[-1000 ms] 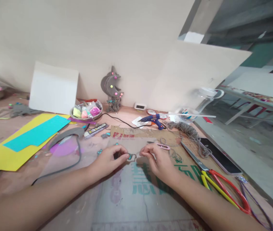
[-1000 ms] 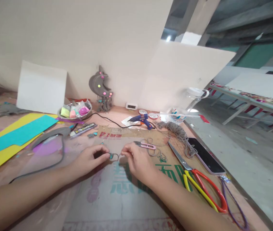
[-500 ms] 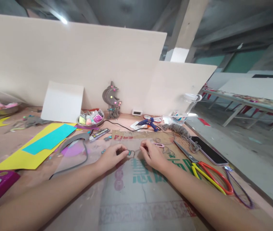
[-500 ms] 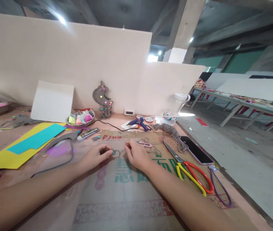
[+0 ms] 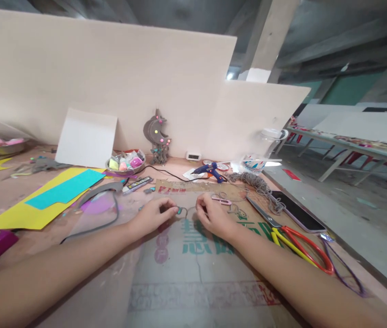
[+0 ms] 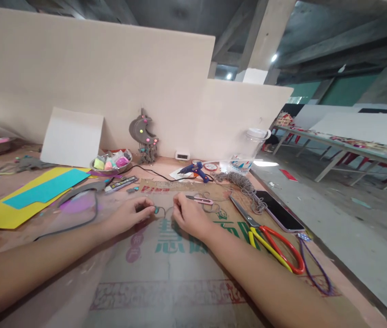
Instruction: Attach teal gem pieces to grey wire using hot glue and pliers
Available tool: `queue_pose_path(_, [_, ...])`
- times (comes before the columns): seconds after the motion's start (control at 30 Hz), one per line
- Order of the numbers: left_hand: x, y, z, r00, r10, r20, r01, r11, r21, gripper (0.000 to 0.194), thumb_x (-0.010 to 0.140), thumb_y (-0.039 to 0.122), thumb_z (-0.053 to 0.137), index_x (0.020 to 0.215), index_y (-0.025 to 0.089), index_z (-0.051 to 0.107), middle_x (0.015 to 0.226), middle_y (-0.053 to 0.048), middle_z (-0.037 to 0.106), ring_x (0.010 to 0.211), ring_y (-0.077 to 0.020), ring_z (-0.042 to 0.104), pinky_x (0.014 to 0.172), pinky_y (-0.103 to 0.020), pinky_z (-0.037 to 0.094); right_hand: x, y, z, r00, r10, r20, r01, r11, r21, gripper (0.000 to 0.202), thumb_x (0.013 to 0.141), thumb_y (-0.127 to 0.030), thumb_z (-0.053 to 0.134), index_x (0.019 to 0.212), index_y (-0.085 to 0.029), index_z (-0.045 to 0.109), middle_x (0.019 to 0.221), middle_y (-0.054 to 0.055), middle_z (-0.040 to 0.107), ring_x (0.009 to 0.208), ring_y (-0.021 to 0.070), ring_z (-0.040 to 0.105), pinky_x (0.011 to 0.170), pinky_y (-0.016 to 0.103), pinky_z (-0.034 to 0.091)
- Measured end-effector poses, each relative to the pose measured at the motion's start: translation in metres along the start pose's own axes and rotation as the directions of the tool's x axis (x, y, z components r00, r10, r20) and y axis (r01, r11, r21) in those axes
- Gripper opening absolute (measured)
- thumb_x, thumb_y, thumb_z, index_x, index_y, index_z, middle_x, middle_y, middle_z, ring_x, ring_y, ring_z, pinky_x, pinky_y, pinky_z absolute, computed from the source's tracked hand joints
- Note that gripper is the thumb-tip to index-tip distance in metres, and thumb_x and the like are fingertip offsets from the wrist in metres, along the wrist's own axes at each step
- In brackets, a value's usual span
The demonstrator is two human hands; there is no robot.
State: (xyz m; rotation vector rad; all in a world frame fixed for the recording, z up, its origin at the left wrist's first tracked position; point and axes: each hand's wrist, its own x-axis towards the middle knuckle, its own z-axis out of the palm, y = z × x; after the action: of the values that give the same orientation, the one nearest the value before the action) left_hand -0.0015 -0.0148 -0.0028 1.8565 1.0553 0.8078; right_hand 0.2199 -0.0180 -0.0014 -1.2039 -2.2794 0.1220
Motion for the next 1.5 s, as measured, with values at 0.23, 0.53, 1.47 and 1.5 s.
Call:
queue_pose_path(0.23, [-0.001,0.002,-0.001,1.000,0.022,-0.018,-0.021,0.999,0.049,0.025,0.083,0.038,0.051,0.079,0.015,0.059,0.072,-0.001,0.061,0.063,-0.0121,0.053,0.057,-0.022,0.041,0.001,-0.006,-0.001,0.999,-0.004,0.042,0.003,0.999,0.037,0.007,0.078,-0.015,0.043,0.081,-0.021,0.041,0.064,-0.003,0.047,0.055,0.0127,0.045,0.054,0.024,0.031])
queue_pose_path(0.53, [0.000,0.000,-0.004,1.000,0.014,0.010,-0.014,0.998,0.056,0.023,0.084,0.037,0.050,0.079,0.016,0.057,0.073,-0.001,0.060,0.066,-0.0128,0.054,0.060,-0.023,0.043,0.002,-0.006,0.002,0.999,0.011,-0.031,-0.007,0.993,0.121,0.012,0.082,-0.012,0.039,0.086,-0.021,0.046,0.064,-0.003,0.051,0.056,0.0129,0.046,0.055,0.024,0.034])
queue_pose_path(1.47, [0.001,0.004,-0.005,0.999,0.040,-0.027,-0.036,0.992,0.121,0.022,0.084,0.035,0.050,0.079,0.017,0.061,0.070,0.001,0.062,0.064,-0.0122,0.055,0.059,-0.023,0.042,-0.003,-0.010,0.002,0.987,-0.141,-0.072,0.146,0.986,0.075,0.018,0.084,-0.010,0.042,0.089,-0.021,0.055,0.073,0.001,0.060,0.064,0.0135,0.054,0.060,0.025,0.040])
queue_pose_path(1.5, [0.001,0.004,-0.005,0.999,0.042,-0.029,-0.039,0.992,0.116,0.021,0.084,0.034,0.050,0.079,0.017,0.060,0.070,0.001,0.062,0.063,-0.0118,0.055,0.059,-0.023,0.042,-0.003,-0.011,0.002,0.988,-0.123,-0.097,0.131,0.988,0.085,0.016,0.085,-0.011,0.043,0.091,-0.021,0.055,0.074,0.001,0.060,0.064,0.0133,0.054,0.060,0.025,0.041])
